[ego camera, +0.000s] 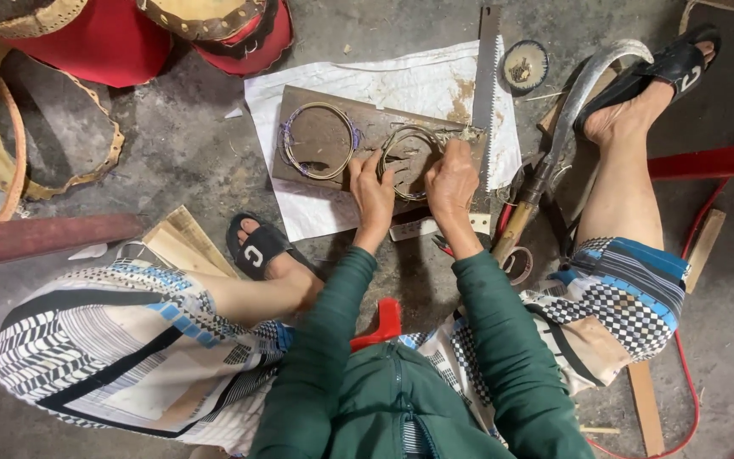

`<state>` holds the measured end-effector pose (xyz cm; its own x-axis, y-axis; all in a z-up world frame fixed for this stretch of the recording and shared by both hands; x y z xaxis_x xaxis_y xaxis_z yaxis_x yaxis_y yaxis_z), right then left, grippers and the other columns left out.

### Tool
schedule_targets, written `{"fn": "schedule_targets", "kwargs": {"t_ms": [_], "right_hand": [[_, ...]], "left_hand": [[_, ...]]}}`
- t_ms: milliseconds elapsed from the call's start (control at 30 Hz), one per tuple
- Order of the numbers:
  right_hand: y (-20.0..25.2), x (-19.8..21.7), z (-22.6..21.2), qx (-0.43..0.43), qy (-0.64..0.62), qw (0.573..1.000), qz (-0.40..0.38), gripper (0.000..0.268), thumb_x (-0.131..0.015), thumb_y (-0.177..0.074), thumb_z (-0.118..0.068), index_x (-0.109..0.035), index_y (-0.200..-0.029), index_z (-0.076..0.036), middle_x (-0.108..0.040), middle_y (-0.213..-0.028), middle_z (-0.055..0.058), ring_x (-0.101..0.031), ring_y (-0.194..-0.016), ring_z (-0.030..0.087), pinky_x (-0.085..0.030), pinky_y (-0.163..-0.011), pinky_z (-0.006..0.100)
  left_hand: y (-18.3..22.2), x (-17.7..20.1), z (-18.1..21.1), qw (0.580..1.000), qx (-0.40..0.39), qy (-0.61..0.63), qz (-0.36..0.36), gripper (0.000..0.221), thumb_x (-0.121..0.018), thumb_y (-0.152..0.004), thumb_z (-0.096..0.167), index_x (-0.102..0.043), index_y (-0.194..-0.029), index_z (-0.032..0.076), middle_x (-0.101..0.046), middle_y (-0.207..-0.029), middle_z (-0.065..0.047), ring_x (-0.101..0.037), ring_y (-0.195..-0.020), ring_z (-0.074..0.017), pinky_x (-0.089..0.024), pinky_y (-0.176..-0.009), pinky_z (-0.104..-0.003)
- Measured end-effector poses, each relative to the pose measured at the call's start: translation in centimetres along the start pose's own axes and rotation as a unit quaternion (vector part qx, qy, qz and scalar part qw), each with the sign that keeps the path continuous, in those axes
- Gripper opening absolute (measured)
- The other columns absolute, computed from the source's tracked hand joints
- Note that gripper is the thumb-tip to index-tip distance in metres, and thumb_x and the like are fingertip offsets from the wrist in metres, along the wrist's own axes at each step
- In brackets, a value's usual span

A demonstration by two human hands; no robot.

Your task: Wrapping purple thread around a wooden ring, likely as part of drum assembly or repair.

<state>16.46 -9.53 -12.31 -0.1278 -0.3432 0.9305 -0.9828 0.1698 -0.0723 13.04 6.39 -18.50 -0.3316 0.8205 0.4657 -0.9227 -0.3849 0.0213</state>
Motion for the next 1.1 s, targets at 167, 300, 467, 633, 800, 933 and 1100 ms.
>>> {"fn": "schedule_targets", "kwargs": {"t_ms": [167, 300, 467, 633, 800, 933, 1100], "right_hand": [[0.0, -1.6, 1.4, 0.011, -0.017, 1.0, 0.002, 0.014, -0.056, -0.083, -0.002, -0.051, -0.09, -0.013, -0.053, -0.087, 0.009, -0.066, -0.081, 0.04, -0.057, -0.063, 0.055], [-0.1, -1.0, 0.9, 0.021, -0.047, 0.998, 0.023, 0.016, -0.056, -0.085, 0.0, -0.051, -0.089, -0.015, -0.052, -0.084, 0.006, -0.066, -0.08, 0.037, -0.056, -0.064, 0.048], [-0.4, -2.8, 2.0, 0.048, -0.073, 0.996, 0.028, 0.015, -0.058, -0.088, -0.002, -0.053, -0.087, -0.016, -0.054, -0.083, 0.006, -0.067, -0.08, 0.035, -0.055, -0.066, 0.045], [-0.9, -2.5, 2.3, 0.072, -0.083, 0.994, 0.023, 0.013, -0.061, -0.09, -0.008, -0.053, -0.086, -0.017, -0.052, -0.082, 0.006, -0.066, -0.08, 0.035, -0.055, -0.066, 0.047], [-1.7, -5.6, 4.7, 0.092, -0.131, 0.987, -0.005, 0.016, -0.067, -0.086, -0.004, -0.057, -0.084, -0.016, -0.055, -0.08, 0.007, -0.067, -0.08, 0.036, -0.054, -0.067, 0.046], [-1.7, -2.8, 2.6, 0.101, -0.14, 0.985, 0.005, 0.015, -0.065, -0.087, -0.001, -0.059, -0.083, -0.014, -0.057, -0.079, 0.007, -0.068, -0.079, 0.036, -0.055, -0.065, 0.044], [-1.2, -4.6, 3.1, 0.144, -0.109, 0.983, 0.007, 0.011, -0.063, -0.088, -0.002, -0.059, -0.083, -0.012, -0.056, -0.076, 0.011, -0.065, -0.075, 0.038, -0.052, -0.063, 0.048]], "left_hand": [[-1.6, -0.2, 0.7, 0.995, -0.022, -0.101, -0.019, 0.035, -0.085, -0.079, 0.012, -0.063, -0.106, 0.009, -0.054, -0.098, -0.007, -0.065, -0.088, -0.0337, -0.056, -0.074, -0.043], [-2.3, 0.2, 1.8, 0.991, -0.018, -0.133, -0.027, 0.02, -0.075, -0.085, 0.011, -0.06, -0.099, 0.007, -0.057, -0.094, -0.015, -0.065, -0.078, -0.0457, -0.058, -0.068, -0.055], [-2.4, -0.7, 0.9, 0.987, -0.002, -0.155, -0.037, 0.011, -0.067, -0.088, 0.013, -0.057, -0.092, 0.009, -0.057, -0.092, -0.015, -0.068, -0.075, -0.0457, -0.057, -0.066, -0.056], [-2.1, -1.0, -0.4, 0.986, 0.015, -0.153, -0.059, 0.008, -0.061, -0.091, 0.012, -0.053, -0.09, 0.01, -0.057, -0.091, -0.014, -0.068, -0.076, -0.0468, -0.056, -0.064, -0.057], [-2.2, -0.2, 2.1, 0.979, -0.006, -0.19, -0.067, 0.006, -0.059, -0.09, 0.006, -0.056, -0.095, 0.008, -0.057, -0.092, -0.016, -0.069, -0.077, -0.0469, -0.058, -0.065, -0.057], [-2.5, 0.4, 4.4, 0.977, -0.032, -0.202, -0.062, 0.011, -0.062, -0.087, 0.003, -0.058, -0.098, 0.005, -0.057, -0.094, -0.016, -0.069, -0.078, -0.0474, -0.059, -0.063, -0.055], [-1.9, 1.2, 6.2, 0.966, -0.059, -0.239, -0.078, 0.023, -0.066, -0.082, -0.002, -0.063, -0.104, 0.003, -0.057, -0.093, -0.015, -0.07, -0.078, -0.0426, -0.06, -0.064, -0.052]]}}
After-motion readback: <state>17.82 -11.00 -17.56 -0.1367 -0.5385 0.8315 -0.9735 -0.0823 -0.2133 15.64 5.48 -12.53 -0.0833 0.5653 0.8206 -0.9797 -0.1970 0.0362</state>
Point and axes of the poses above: each hand's wrist, its own y-axis away from the middle knuckle, its own x-axis out of the back of the hand, z = x × y, the point moved 5 cm from there along -y, towards the middle knuckle
